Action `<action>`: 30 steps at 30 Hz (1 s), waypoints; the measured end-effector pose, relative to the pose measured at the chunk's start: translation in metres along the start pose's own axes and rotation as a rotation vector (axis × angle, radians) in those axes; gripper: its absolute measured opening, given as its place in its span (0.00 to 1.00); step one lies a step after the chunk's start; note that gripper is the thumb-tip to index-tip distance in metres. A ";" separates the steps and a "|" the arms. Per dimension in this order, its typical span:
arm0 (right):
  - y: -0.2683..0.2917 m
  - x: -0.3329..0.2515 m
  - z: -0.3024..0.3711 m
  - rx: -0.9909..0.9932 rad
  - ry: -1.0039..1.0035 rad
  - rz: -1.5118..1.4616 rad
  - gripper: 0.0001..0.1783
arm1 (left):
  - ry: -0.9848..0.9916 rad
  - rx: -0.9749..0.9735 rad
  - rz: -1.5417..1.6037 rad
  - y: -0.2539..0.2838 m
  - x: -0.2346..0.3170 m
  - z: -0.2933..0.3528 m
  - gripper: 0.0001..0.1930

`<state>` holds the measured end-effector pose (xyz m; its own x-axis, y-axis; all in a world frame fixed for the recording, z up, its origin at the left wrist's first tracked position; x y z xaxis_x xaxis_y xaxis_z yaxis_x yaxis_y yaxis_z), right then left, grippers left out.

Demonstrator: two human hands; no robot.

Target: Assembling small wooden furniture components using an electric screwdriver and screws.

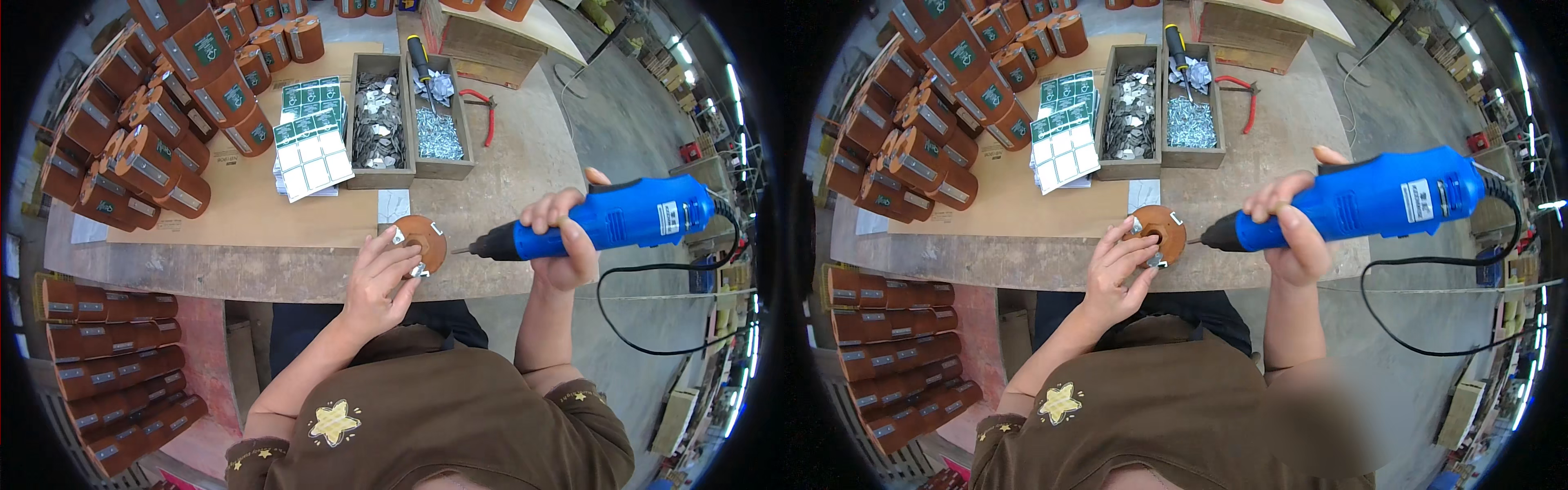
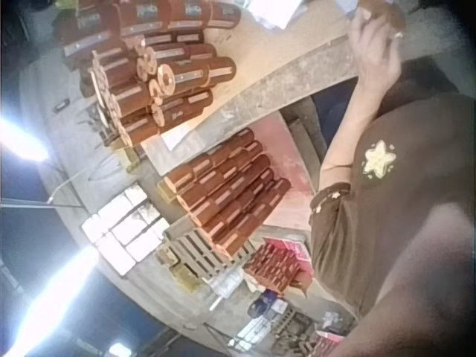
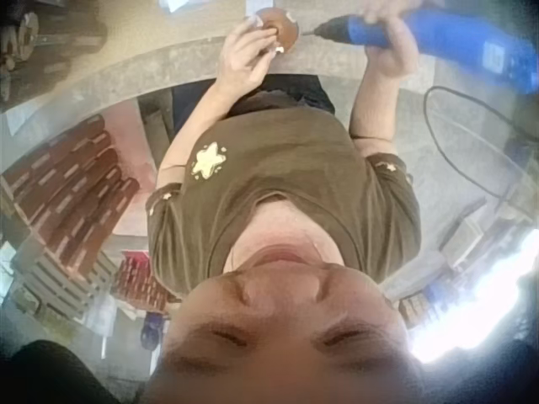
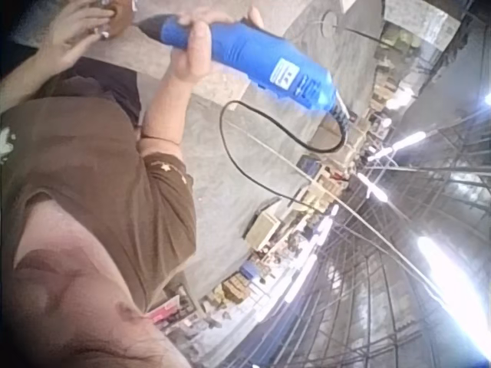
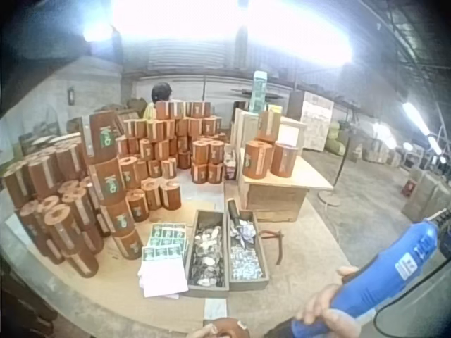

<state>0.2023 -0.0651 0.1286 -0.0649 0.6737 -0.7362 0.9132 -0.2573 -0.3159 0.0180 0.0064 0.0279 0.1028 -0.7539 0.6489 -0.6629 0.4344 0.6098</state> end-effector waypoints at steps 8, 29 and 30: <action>0.044 -0.003 0.026 0.122 -0.009 -0.013 0.32 | 0.090 -0.030 -0.208 -0.003 0.016 -0.010 0.17; 0.155 0.090 0.096 0.632 -0.378 -0.303 0.27 | -0.030 -0.646 0.203 -0.001 0.008 -0.056 0.16; 0.157 0.094 0.098 0.636 -0.372 -0.303 0.27 | -0.081 -0.696 0.145 -0.004 0.007 -0.062 0.16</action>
<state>0.3003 -0.1104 -0.0490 -0.5059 0.5310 -0.6798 0.4366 -0.5221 -0.7326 0.0671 0.0297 0.0585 -0.0233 -0.6873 0.7260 -0.0363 0.7263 0.6864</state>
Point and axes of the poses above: each hand's wrist, its own z-axis away from the middle knuckle, its own y-axis out of the back of the hand, x = y × z, the point moved 5 cm from there along -z, towards the middle knuckle, and after that the axes turned 8 degrees about -x, right-handed, at the moved point
